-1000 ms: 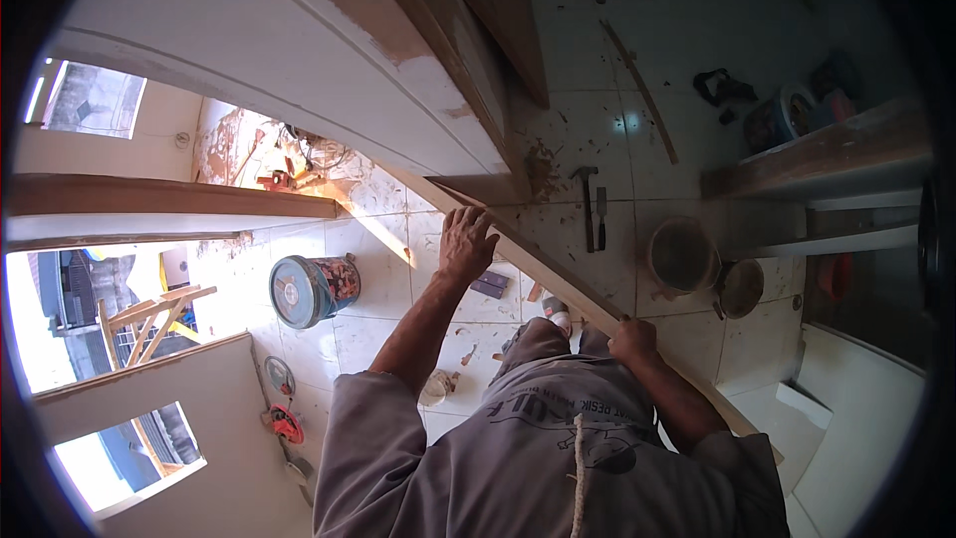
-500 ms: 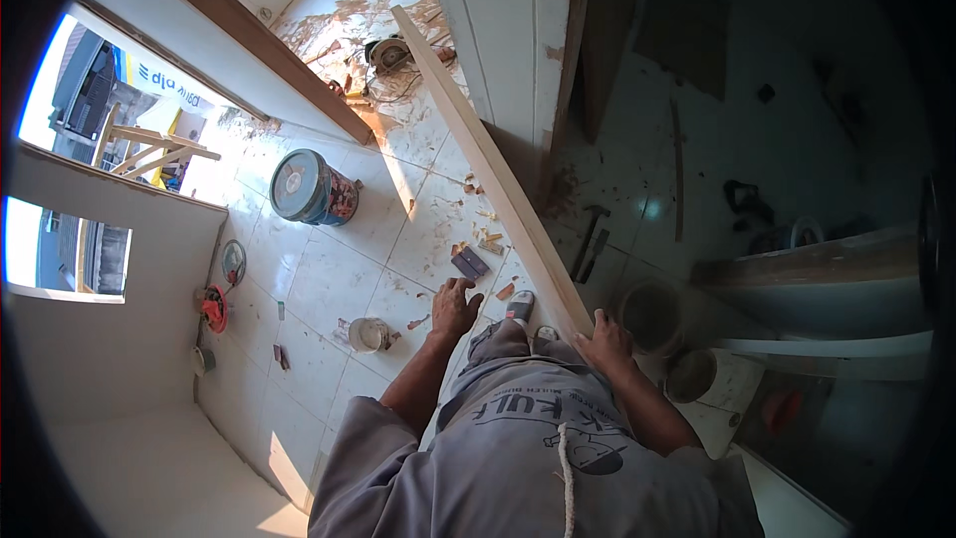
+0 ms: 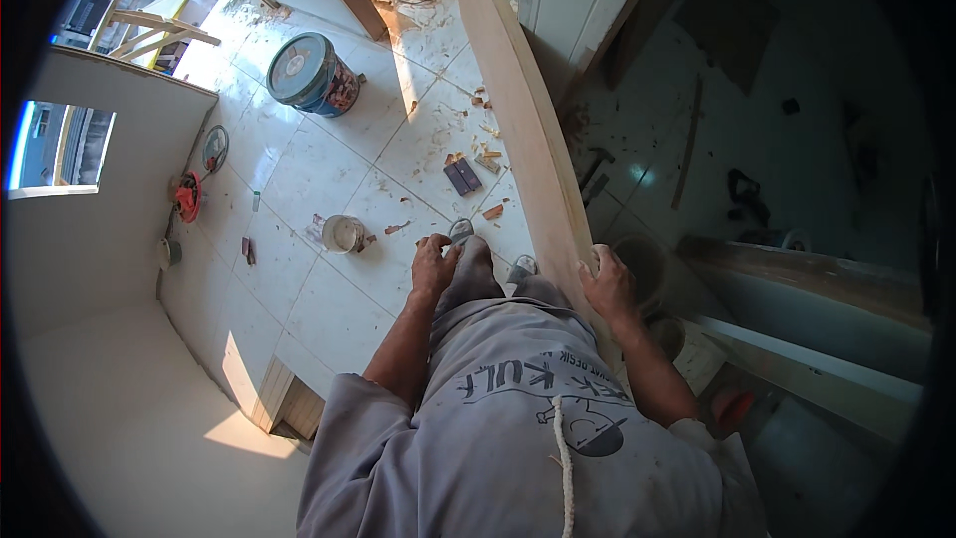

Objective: Using a hammer and chisel to install or adjust a wooden door frame and side panel.

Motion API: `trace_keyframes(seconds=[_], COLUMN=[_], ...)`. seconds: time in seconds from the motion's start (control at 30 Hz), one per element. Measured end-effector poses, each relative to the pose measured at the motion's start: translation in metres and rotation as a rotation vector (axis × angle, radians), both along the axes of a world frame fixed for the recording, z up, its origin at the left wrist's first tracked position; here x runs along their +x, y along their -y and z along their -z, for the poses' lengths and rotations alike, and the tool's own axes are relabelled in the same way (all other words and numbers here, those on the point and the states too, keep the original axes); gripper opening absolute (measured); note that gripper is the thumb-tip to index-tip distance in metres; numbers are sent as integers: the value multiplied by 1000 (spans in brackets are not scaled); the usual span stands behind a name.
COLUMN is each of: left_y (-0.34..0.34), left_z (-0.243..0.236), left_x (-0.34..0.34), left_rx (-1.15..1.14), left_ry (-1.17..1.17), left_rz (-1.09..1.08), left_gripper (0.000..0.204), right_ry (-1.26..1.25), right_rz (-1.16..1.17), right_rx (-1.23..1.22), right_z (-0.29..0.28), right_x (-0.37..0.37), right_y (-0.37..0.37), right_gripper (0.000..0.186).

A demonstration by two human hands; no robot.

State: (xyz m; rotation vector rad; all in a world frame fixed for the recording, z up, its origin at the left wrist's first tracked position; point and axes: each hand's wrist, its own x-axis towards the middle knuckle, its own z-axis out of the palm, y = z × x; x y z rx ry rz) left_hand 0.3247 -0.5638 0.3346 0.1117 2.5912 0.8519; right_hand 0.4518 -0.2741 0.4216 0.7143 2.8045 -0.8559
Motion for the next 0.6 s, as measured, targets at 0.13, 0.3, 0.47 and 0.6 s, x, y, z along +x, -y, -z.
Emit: trace_keyframes(seconds=[0.13,0.3,0.47,0.6], left_y=[20,31,66,60], left_z=[11,23,42,18], left_x=[-10,-44,-104,-195], left_rx=[20,84,94,18], left_ry=[17,101,168,119], left_rz=[-94,-98,67,214], left_gripper=[30,33,28,29], right_ry=[32,114,124,-158], right_rz=[-85,-75,-19,220], right_rx=[-102,-154,-144,-312], right_z=[-5,1,0,-6], right_x=[-28,-79,-149,-167], right_y=[19,39,63,61], right_gripper=[39,37,32,31])
